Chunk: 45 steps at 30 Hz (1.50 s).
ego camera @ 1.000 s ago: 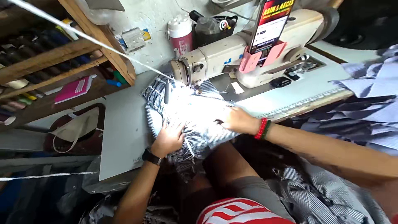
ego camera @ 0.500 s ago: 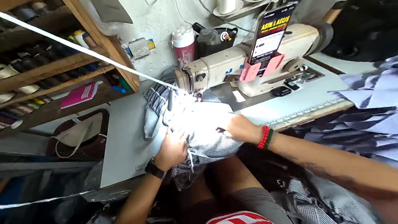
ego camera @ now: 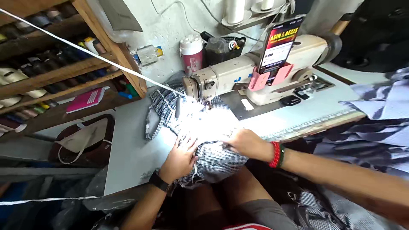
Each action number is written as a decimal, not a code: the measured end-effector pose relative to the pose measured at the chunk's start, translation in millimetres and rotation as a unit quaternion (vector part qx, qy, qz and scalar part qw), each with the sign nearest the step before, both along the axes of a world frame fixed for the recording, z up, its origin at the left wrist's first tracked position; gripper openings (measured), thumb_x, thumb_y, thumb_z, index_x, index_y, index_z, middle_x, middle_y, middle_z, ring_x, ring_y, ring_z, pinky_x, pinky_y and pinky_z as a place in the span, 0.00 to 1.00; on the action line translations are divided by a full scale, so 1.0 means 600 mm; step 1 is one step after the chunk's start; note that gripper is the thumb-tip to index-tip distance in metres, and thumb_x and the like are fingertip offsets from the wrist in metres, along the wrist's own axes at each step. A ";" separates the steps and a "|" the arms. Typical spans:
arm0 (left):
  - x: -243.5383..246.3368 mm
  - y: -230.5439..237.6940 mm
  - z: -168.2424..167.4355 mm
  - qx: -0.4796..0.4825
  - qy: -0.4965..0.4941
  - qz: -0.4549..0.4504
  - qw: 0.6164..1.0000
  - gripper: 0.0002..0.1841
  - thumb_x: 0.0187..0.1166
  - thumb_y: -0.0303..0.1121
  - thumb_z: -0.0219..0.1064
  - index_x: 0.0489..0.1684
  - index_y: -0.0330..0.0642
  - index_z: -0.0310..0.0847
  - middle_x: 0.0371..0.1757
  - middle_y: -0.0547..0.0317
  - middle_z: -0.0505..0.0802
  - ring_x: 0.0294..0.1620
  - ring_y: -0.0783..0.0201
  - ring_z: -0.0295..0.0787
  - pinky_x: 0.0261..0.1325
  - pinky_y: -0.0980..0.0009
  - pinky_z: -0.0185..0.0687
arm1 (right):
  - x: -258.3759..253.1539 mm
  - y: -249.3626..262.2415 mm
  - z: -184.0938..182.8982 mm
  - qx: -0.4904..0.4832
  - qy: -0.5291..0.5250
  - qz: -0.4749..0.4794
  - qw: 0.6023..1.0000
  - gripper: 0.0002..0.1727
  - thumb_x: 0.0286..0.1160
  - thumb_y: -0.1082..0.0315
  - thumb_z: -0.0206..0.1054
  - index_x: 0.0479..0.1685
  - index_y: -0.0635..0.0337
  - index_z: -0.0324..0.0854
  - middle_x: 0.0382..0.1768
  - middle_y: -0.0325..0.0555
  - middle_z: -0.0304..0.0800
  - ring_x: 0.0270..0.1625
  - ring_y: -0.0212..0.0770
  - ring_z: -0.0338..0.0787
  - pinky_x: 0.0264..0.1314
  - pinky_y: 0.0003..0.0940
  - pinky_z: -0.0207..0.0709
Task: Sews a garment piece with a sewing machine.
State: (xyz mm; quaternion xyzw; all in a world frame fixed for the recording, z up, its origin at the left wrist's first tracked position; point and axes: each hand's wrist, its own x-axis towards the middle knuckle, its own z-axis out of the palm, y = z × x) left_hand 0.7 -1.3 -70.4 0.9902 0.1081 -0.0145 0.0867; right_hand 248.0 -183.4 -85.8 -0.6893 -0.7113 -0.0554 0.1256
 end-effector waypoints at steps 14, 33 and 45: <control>0.011 0.056 -0.016 -0.052 -0.072 -0.001 0.996 0.25 0.91 0.43 0.49 0.80 0.47 0.78 0.84 0.56 0.80 0.88 0.53 0.68 0.91 0.39 0.47 | -0.019 0.015 -0.004 -0.021 0.081 -0.064 0.994 0.14 0.72 0.64 0.67 0.50 0.56 0.91 0.39 0.59 0.93 0.45 0.65 0.93 0.41 0.66 0.83; 0.028 0.108 -0.016 -0.053 -0.049 0.031 0.997 0.34 0.79 0.59 0.63 0.81 0.50 0.78 0.84 0.57 0.80 0.91 0.54 0.64 0.93 0.36 0.35 | 0.018 0.035 -0.010 -0.022 0.105 -0.057 0.993 0.14 0.74 0.57 0.68 0.52 0.51 0.92 0.39 0.52 0.94 0.44 0.58 0.94 0.39 0.62 0.83; 0.058 0.115 0.008 0.001 -0.089 -0.006 0.996 0.30 0.79 0.57 0.66 0.73 0.47 0.85 0.81 0.52 0.83 0.89 0.50 0.67 0.94 0.38 0.38 | 0.012 0.070 0.009 -0.025 0.068 -0.041 0.997 0.11 0.72 0.62 0.69 0.46 0.55 0.92 0.37 0.54 0.93 0.42 0.57 0.93 0.41 0.58 0.83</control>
